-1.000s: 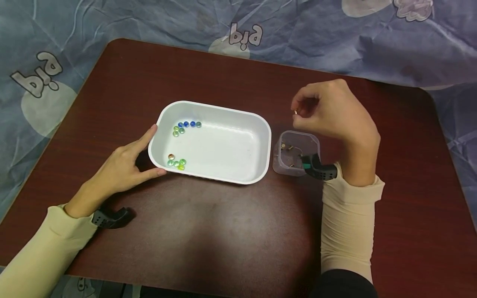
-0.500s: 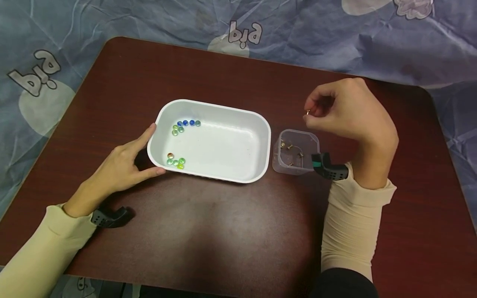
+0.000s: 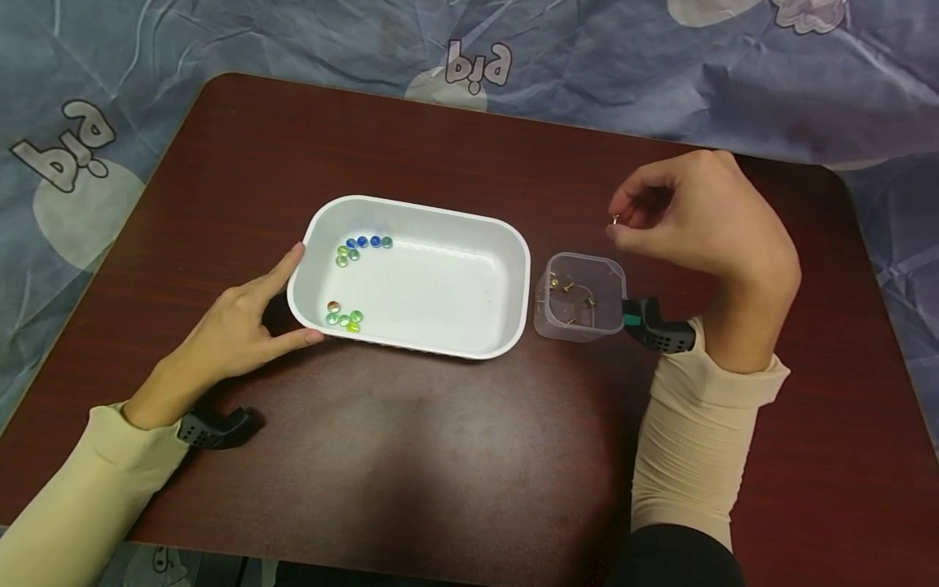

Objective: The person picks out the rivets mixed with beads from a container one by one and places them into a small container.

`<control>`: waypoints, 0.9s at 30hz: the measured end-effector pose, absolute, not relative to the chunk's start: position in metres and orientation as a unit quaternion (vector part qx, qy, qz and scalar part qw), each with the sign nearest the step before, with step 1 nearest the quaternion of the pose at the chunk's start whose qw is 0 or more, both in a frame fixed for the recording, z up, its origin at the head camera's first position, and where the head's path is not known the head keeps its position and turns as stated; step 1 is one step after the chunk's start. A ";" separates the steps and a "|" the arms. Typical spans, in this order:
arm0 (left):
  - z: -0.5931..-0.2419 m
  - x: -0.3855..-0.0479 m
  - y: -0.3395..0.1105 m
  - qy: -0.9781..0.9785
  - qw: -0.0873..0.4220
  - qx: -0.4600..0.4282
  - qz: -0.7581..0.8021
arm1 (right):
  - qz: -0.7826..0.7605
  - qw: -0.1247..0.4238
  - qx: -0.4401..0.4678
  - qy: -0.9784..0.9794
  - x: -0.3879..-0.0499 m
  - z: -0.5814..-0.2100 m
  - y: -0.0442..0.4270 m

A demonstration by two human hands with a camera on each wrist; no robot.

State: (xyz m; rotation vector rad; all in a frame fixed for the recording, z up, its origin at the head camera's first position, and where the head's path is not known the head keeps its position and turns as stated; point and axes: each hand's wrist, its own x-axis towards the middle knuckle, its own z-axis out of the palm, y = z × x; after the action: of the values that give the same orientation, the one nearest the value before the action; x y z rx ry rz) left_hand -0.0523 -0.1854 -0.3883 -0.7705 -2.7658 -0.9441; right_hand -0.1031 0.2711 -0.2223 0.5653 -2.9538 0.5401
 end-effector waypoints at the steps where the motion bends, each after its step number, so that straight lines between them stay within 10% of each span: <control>1: -0.388 -0.052 -0.185 -0.914 0.059 -0.254 -0.311 | 0.178 0.041 0.185 -0.966 -0.103 -0.222 0.271; 14: -0.388 -0.054 -0.185 -0.913 0.057 -0.259 -0.309 | 0.199 0.058 0.191 -0.960 -0.101 -0.222 0.273; 27: -0.393 -0.057 -0.181 -0.914 0.070 -0.270 -0.296 | 0.280 0.191 0.260 -0.904 -0.111 -0.238 0.259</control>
State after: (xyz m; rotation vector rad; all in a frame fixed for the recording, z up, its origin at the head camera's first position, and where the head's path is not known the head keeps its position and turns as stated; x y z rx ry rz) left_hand -0.0569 -0.1815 -0.3929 -0.8115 -2.7497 -0.8893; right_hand -0.1112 0.2588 -0.2385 0.7289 -2.5395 0.7863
